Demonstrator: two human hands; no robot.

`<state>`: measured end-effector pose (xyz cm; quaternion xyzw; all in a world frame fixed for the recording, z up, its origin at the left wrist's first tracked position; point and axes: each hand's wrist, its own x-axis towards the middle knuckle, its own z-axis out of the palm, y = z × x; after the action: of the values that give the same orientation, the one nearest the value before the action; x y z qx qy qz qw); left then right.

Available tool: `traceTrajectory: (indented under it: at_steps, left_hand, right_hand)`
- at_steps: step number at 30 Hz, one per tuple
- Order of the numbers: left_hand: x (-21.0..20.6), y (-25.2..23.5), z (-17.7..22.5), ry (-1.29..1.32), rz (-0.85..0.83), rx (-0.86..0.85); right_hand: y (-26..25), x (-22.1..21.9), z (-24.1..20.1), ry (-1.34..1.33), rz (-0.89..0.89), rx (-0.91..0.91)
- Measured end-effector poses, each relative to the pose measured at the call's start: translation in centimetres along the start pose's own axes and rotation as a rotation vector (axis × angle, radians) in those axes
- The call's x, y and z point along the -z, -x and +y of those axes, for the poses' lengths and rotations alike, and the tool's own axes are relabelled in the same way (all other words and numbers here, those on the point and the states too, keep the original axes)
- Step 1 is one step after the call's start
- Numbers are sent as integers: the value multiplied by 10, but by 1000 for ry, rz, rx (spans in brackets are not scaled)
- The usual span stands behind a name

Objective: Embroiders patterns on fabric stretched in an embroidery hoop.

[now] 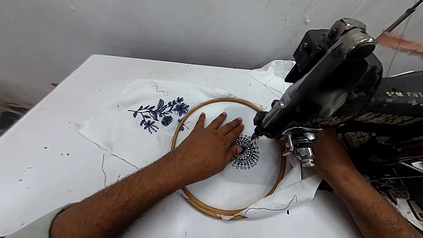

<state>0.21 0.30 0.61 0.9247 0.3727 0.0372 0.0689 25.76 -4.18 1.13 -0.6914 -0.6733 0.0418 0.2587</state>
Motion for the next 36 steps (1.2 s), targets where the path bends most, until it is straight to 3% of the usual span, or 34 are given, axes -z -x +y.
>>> traceTrajectory:
  at_steps: [5,8,14,22,27,36]
  left_hand:
    - [1,-7,-14,79,43,-62]
    - [6,-17,-39,232,199,-76]
    - [20,-21,-73,379,556,98]
    - [6,-17,-101,345,597,237]
    - [7,-9,-114,256,749,283]
    - [14,17,-122,244,851,560]
  right_hand:
    - [0,4,-7,40,-33,-57]
    - [-2,5,-10,24,-57,-99]
    - [-5,9,-8,-11,-93,-61]
    - [-12,13,-1,-78,-200,-116]
    - [-15,14,7,-116,-239,-101]
    - [-15,18,11,-99,-328,-102]
